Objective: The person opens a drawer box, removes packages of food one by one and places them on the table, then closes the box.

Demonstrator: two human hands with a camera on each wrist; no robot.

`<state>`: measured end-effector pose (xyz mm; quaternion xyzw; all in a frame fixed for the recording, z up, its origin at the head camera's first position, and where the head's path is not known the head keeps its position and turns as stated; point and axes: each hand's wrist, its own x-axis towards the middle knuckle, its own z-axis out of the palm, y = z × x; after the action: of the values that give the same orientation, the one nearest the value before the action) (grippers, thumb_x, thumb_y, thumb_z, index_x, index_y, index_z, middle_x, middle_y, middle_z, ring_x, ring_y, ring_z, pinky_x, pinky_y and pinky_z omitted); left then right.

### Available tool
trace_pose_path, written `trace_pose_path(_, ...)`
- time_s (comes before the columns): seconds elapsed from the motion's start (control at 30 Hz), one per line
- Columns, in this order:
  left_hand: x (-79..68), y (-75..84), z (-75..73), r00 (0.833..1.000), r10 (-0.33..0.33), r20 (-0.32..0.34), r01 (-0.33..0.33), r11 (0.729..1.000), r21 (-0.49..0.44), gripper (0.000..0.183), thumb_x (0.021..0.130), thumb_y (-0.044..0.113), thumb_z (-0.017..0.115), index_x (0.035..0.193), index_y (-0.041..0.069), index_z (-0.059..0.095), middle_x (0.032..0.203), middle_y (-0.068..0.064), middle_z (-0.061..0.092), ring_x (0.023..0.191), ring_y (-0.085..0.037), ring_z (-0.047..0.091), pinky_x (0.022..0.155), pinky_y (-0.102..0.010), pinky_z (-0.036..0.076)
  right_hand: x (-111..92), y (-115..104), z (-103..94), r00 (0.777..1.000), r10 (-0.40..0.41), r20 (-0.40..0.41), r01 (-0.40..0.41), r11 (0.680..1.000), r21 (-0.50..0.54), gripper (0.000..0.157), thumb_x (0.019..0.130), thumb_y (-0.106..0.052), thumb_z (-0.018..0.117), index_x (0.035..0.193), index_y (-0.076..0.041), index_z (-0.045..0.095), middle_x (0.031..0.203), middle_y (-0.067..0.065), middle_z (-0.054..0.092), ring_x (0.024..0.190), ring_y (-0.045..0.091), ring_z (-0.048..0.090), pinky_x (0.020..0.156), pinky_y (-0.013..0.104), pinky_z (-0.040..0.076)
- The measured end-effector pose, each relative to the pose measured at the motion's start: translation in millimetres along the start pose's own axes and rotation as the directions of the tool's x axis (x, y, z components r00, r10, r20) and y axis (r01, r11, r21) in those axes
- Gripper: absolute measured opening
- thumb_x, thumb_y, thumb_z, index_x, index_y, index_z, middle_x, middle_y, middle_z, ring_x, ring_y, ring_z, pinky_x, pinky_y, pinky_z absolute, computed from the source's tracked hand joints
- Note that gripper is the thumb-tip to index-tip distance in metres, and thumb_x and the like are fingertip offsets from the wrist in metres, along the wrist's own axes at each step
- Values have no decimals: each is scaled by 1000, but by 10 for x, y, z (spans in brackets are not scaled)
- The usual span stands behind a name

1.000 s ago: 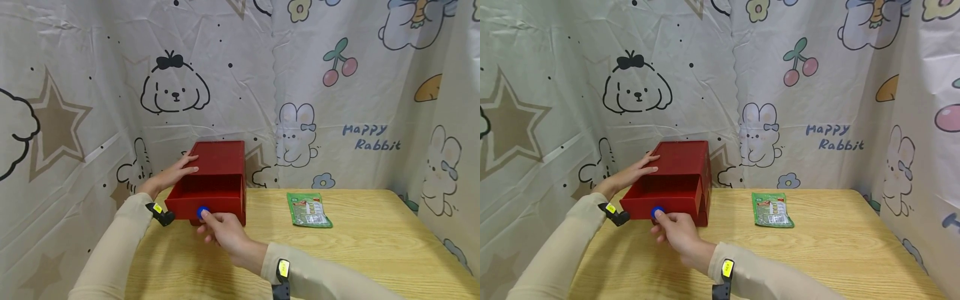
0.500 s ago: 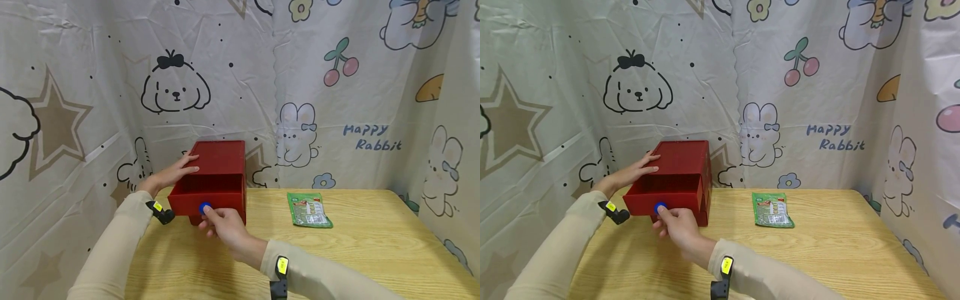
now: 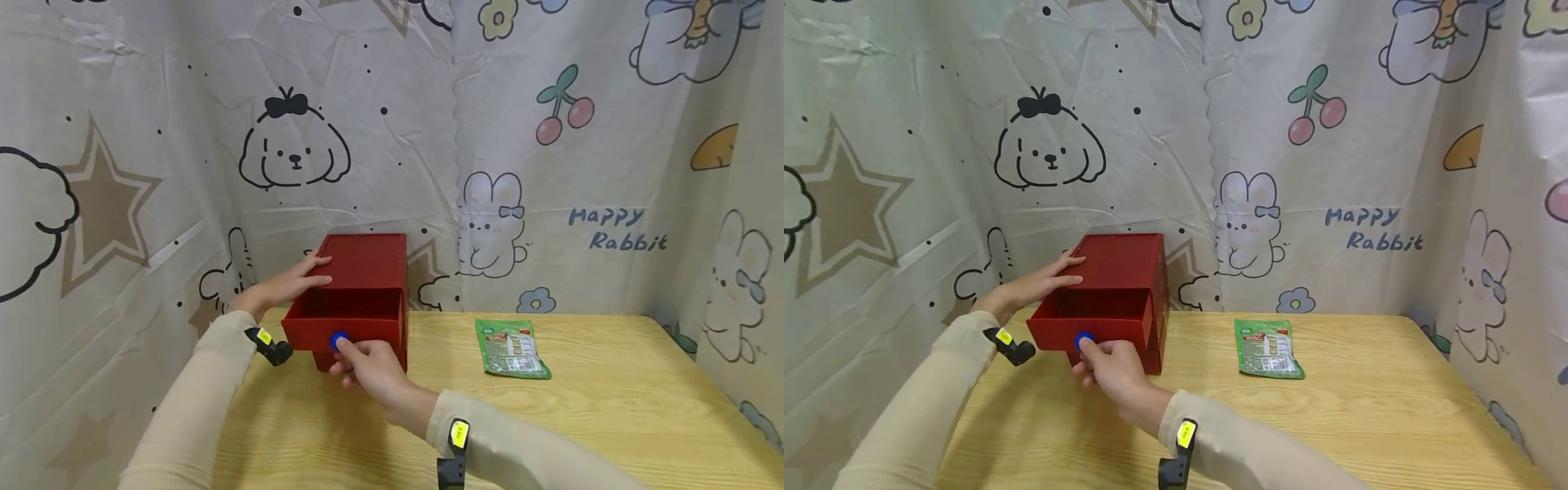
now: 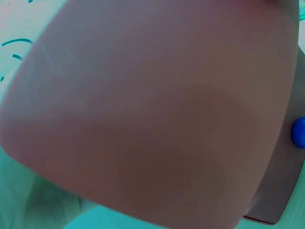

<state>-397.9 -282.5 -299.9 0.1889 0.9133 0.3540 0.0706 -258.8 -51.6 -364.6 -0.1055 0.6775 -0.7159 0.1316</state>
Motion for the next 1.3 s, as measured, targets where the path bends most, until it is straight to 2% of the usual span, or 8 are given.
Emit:
trace_pose_path(0.23,6,123,-19,1000,-9,-16,11,992,125,69,106,37,49,163,3,28,172,-18,-1,155,-44,3,119,-66,10,39,-16,-17,1000,5,-7,-5,1000,-3,38,105,-38,62,96,-3,73,78,2,72,63,14,59,60,25,43)
trace_pose_path(0.43,20,230,10,1000,-7,-28,13,980,200,72,105,38,49,163,2,26,170,-18,18,154,-41,12,121,-61,11,78,-2,-29,1000,2,-16,-3,1000,-9,37,105,-38,62,97,-4,74,79,3,72,63,14,59,59,25,41)
trace_pose_path(0.63,53,210,52,999,-48,-24,52,982,181,80,103,46,51,164,4,20,170,-20,14,154,-41,12,121,-62,11,99,-9,-22,1000,4,-18,-4,1000,-13,37,105,-38,61,97,-3,73,79,3,73,63,15,60,58,24,41)
trace_pose_path(0.77,42,184,74,998,-54,-40,59,985,162,85,101,53,53,164,7,21,170,-18,12,154,-41,12,120,-64,12,113,-19,-19,1000,2,-21,-2,1000,-19,37,105,-37,61,97,-3,73,79,4,72,63,14,60,56,24,40)
trace_pose_path(1.0,49,135,80,1000,-11,-19,15,980,201,73,103,54,52,163,16,34,172,-12,9,155,-41,6,117,-70,13,146,-6,-19,1000,-2,-24,2,1000,-26,37,105,-38,61,97,-3,73,79,4,73,62,13,61,55,23,40)
trace_pose_path(1.3,49,161,81,1000,21,-21,-16,979,205,72,104,52,52,163,15,35,172,-12,9,155,-42,6,116,-71,13,243,-10,-50,999,-6,-43,5,1000,-23,38,105,-39,62,96,-4,73,79,4,73,64,15,61,57,25,42)
